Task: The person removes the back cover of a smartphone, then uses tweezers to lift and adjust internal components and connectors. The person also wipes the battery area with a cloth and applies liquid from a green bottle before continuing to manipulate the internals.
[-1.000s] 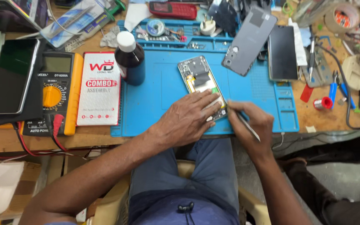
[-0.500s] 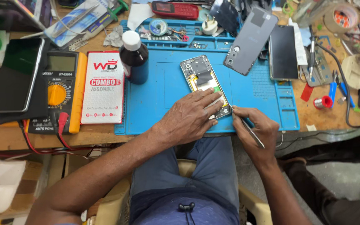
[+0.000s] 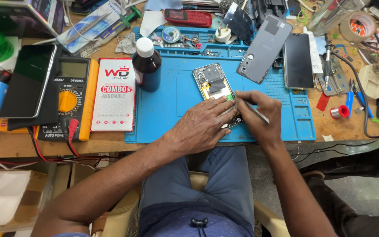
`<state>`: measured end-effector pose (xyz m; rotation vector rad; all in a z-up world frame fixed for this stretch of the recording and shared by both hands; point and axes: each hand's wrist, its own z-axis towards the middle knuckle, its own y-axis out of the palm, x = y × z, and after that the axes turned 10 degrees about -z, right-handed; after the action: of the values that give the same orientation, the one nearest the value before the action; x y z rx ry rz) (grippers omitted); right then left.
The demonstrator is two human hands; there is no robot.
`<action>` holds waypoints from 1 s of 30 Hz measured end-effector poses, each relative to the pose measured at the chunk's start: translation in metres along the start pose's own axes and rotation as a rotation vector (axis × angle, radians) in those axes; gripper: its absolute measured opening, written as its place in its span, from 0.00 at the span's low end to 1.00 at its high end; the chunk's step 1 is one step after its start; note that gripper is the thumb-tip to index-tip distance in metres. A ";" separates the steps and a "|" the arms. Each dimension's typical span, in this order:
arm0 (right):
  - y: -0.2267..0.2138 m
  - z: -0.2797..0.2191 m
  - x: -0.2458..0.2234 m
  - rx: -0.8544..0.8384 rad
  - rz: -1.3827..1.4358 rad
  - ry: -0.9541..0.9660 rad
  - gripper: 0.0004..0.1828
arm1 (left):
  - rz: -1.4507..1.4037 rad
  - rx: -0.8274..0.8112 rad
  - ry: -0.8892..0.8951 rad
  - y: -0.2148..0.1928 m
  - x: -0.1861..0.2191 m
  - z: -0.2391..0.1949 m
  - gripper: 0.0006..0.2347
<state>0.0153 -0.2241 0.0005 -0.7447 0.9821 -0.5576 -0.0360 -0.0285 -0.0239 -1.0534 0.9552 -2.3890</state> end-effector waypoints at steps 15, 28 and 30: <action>0.010 0.026 0.003 0.076 -0.032 -0.178 0.08 | -0.027 0.010 0.004 -0.009 0.001 0.004 0.22; 0.022 0.037 0.006 0.046 -0.087 -0.174 0.08 | -0.015 0.040 0.027 -0.006 0.003 0.001 0.21; 0.024 0.042 0.005 0.074 -0.047 -0.182 0.08 | -0.035 0.028 0.015 -0.009 0.001 0.001 0.20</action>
<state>0.0567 -0.1997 -0.0060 -0.7407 0.7731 -0.5534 -0.0365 -0.0234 -0.0163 -1.0523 0.9130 -2.4343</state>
